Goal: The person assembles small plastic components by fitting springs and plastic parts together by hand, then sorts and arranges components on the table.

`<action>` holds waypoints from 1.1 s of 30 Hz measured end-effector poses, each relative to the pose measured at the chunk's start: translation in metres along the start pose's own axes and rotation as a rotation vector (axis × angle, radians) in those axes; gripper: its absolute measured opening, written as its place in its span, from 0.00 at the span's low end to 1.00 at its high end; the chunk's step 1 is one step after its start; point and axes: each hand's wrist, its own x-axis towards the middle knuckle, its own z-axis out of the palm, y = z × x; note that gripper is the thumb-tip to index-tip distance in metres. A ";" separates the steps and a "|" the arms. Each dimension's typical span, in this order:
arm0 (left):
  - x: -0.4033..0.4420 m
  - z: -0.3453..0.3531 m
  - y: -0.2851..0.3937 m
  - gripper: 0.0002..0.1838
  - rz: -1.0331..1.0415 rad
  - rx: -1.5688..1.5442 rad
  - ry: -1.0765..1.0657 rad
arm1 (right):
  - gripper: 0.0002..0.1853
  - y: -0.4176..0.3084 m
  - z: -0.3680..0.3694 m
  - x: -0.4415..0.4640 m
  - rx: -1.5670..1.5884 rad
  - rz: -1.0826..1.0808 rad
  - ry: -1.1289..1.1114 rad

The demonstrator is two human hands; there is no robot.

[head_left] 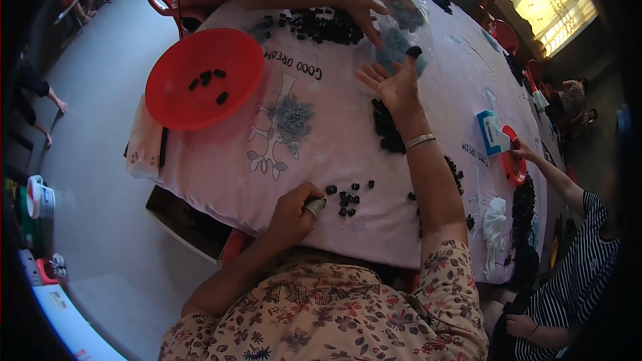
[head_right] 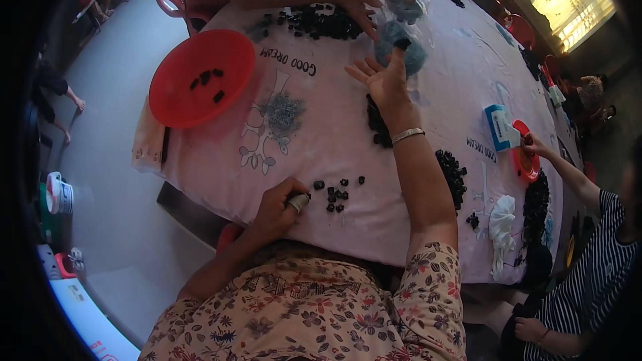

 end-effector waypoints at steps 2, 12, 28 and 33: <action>0.000 -0.001 0.000 0.09 -0.014 -0.023 -0.013 | 0.55 0.008 -0.022 0.007 0.063 0.064 0.053; 0.002 0.002 -0.003 0.09 0.031 0.061 0.001 | 0.50 0.000 -0.033 -0.011 0.027 0.078 0.098; -0.002 0.000 -0.006 0.12 0.035 -0.052 0.033 | 0.13 -0.038 -0.016 0.010 -0.612 -0.250 0.096; -0.003 -0.004 0.005 0.13 0.043 -0.026 0.063 | 0.15 -0.085 0.021 0.069 -1.505 -0.965 0.080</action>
